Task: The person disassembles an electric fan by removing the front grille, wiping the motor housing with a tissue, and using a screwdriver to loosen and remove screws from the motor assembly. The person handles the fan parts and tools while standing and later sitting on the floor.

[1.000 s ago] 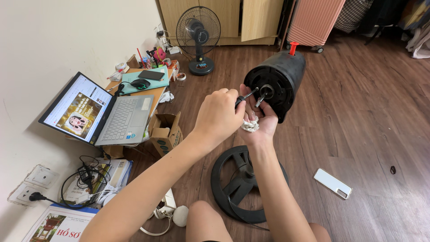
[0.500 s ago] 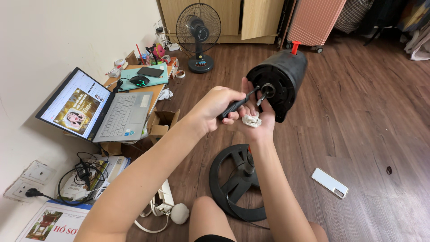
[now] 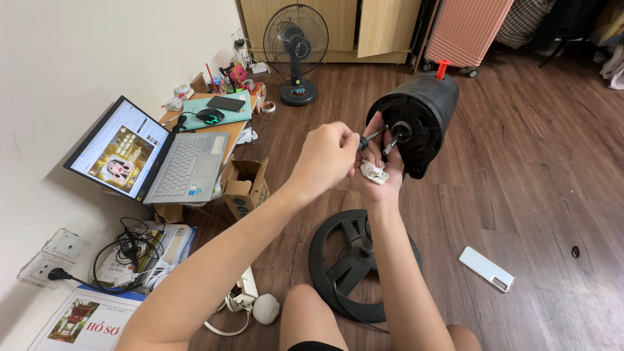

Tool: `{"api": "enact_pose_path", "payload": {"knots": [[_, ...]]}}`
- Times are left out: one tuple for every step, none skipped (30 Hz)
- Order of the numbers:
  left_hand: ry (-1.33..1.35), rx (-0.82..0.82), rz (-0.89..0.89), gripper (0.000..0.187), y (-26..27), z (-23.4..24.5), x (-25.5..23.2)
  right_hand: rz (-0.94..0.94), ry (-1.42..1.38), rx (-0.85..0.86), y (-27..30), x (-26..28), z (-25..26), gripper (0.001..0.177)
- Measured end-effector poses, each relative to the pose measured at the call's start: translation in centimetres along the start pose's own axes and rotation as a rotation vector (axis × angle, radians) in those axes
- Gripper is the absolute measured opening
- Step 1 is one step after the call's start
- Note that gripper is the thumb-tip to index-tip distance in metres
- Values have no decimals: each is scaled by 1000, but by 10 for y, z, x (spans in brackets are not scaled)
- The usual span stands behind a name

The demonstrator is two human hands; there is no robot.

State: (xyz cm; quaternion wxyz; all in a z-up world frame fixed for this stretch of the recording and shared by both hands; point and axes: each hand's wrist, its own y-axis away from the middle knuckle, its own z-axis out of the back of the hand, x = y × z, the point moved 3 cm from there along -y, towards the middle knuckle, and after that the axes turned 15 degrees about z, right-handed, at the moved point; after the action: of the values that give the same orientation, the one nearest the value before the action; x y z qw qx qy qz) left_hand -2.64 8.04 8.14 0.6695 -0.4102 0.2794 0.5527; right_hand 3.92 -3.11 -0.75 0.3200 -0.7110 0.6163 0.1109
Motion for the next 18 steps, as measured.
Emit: {"api": "enact_pose_path", "payload": {"knots": [[65, 29, 40, 18, -3, 1, 1, 5, 6, 1, 0, 0, -1, 21], [128, 55, 84, 19, -4, 3, 4, 8, 10, -1, 0, -1, -1, 20], [73, -2, -42, 22, -4, 5, 2, 11, 14, -2, 0, -2, -1, 19], [18, -61, -169, 27, -4, 6, 0, 57, 14, -59, -2, -2, -1, 19], [-38, -120, -295, 32, -2, 6, -2, 103, 14, -116, -3, -1, 0, 18], [-95, -189, -406, 29, 2, 6, -2, 150, 14, -171, -3, 1, 1, 18], [-152, -257, -517, 26, 7, 5, -2, 79, -1, -127, -2, -1, 0, 17], [-208, -323, -629, 24, 13, 3, -3, 10, -14, -81, -1, -2, -1, 16], [-204, -303, -573, 20, 13, 0, -2, -58, -28, -36, 0, -2, -3, 16], [-201, -282, -520, 18, 13, 0, -3, -42, -23, -33, -1, -1, -4, 17], [-199, -261, -467, 18, 12, 0, -4, -26, -17, -31, -1, -1, -5, 18], [-128, -166, -299, 20, 9, -1, -2, -9, -12, -30, -1, 1, -5, 20], [-59, -69, -131, 23, 6, -2, 0, -10, -28, -58, 0, 2, -5, 18], [8, 30, 38, 27, 4, -2, 3, -11, -46, -87, 1, 1, -4, 16], [77, 61, 84, 26, 2, 0, 2, -12, -64, -116, 2, 1, -4, 14], [146, 93, 131, 26, 1, 2, 2, -14, -66, -118, 3, 0, -5, 13], [215, 124, 177, 27, 1, 2, 2, -15, -67, -120, 4, -1, -6, 12], [117, 46, 55, 24, 1, 4, -1, -16, -68, -121, 5, -2, -7, 11]]}}
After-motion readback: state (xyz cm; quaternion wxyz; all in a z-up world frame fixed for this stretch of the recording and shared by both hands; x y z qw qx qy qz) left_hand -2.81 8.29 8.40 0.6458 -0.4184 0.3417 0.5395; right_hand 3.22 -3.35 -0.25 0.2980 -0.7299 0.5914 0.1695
